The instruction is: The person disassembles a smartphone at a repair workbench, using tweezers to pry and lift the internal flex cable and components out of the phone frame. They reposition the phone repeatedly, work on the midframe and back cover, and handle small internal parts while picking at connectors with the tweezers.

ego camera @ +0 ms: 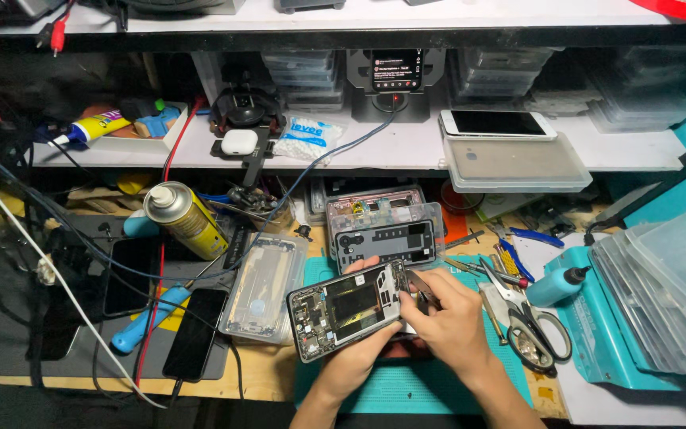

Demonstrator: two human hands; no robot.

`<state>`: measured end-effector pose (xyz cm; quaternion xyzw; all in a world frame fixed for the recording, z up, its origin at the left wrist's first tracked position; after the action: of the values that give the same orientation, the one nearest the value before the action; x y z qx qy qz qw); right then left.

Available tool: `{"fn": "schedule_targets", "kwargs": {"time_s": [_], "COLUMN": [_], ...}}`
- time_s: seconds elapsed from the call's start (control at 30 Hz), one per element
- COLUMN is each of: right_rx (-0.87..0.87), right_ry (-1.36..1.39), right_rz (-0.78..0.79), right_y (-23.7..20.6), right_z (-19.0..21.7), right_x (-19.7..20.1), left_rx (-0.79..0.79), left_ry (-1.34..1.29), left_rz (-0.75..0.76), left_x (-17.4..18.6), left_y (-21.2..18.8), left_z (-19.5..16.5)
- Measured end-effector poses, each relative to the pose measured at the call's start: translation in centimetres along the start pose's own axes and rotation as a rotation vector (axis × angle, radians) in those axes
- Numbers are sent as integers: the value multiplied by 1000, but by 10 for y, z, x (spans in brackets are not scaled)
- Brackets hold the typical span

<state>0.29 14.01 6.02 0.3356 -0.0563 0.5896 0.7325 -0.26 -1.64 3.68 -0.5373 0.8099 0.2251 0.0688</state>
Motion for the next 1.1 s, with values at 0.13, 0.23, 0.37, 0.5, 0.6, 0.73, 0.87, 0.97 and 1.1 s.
{"fn": "schedule_targets", "kwargs": {"time_s": [0.13, 0.23, 0.37, 0.5, 0.6, 0.73, 0.87, 0.97, 1.1], "right_rx": [-89, -135, -264, -296, -316, -253, -210, -114, -54], "right_ry": [61, 126, 347, 414, 426, 357, 234, 101, 43], "right_rz": [23, 19, 77, 121, 130, 137, 120, 100, 74], "right_y": [1, 1, 2, 5, 7, 9, 8, 7, 3], "right_z": [-4, -6, -15, -19, -21, -19, -15, -10, -14], "right_x": [3, 5, 6, 6, 6, 7, 10, 11, 10], "left_rx": [-4, 3, 22, 45, 9, 22, 14, -45, -97], "left_ry": [2, 11, 4, 15, 149, 161, 181, 270, 371], "left_rz": [-15, -13, -15, -2, 51, 57, 32, 25, 24], "left_x": [1, 2, 3, 2, 2, 2, 0, -2, -3], "left_y": [1, 0, -1, -3, -4, -4, -3, -2, -2], "left_z": [-2, -1, 4, 10, 9, 8, 7, 7, 12]}}
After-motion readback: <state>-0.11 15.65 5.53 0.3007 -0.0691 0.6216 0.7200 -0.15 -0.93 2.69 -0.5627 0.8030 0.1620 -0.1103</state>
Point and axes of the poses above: each hand's wrist, its own y-axis towards the middle knuckle, its own x-axis out of the back of the hand, z = x × y, the point moved 3 cm from there along y, towards the middle knuckle, and after that the axes turned 4 degrees about z, right-handed, at the moved point
